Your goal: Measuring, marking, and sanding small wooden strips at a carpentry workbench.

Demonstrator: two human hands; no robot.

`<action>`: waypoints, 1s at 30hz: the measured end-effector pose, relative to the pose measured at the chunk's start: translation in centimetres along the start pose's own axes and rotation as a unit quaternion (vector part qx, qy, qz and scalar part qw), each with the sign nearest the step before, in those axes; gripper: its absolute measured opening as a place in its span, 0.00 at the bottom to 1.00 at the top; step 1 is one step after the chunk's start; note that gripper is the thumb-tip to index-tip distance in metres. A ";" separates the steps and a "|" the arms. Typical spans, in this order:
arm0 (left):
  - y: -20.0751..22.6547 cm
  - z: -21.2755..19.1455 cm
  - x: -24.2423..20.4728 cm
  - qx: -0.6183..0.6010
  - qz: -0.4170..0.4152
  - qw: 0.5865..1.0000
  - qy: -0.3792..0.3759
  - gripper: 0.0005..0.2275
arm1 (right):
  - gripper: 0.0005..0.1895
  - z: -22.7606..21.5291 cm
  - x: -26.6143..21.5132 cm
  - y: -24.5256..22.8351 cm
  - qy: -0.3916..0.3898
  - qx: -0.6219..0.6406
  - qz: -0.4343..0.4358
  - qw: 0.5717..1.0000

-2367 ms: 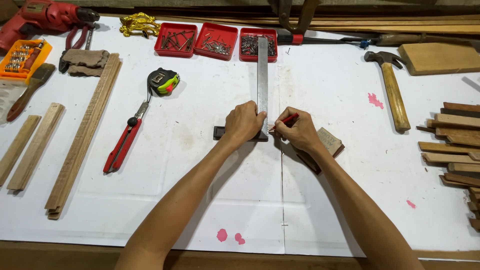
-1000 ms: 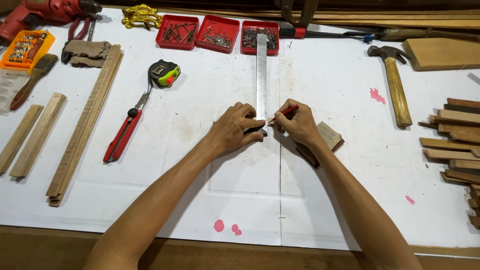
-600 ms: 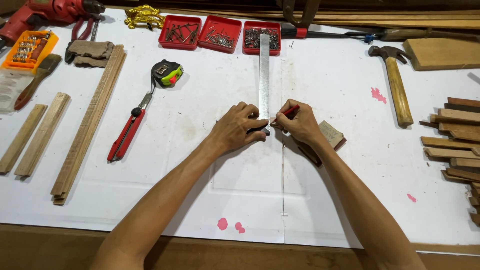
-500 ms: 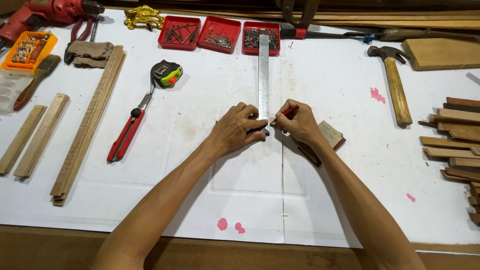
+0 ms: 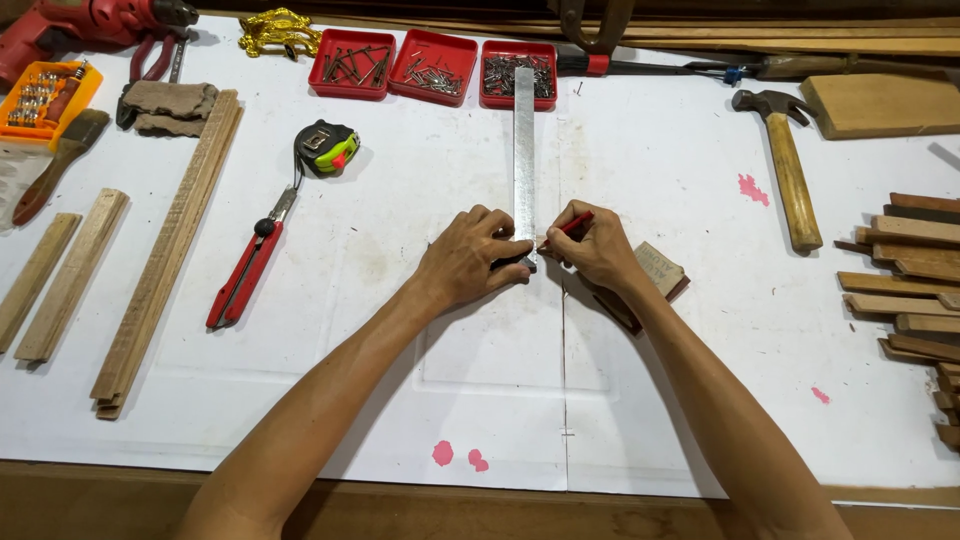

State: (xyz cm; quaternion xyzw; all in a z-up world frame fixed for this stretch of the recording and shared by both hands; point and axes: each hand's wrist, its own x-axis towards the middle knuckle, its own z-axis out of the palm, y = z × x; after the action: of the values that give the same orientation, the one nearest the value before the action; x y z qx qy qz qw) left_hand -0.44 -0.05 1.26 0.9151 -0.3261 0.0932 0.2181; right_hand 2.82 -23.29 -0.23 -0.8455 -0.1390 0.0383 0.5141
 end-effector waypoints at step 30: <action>-0.5 0.4 0.1 -0.001 0.013 1.000 0.003 0.18 | 0.08 0.3 0.0 0.3 0.026 -0.008 -0.024 0.999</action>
State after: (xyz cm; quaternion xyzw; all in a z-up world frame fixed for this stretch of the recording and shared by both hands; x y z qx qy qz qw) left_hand -0.06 0.08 0.75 0.9104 -0.3370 0.0986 0.2188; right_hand 2.86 -23.16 -0.66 -0.8468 -0.1459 0.0026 0.5116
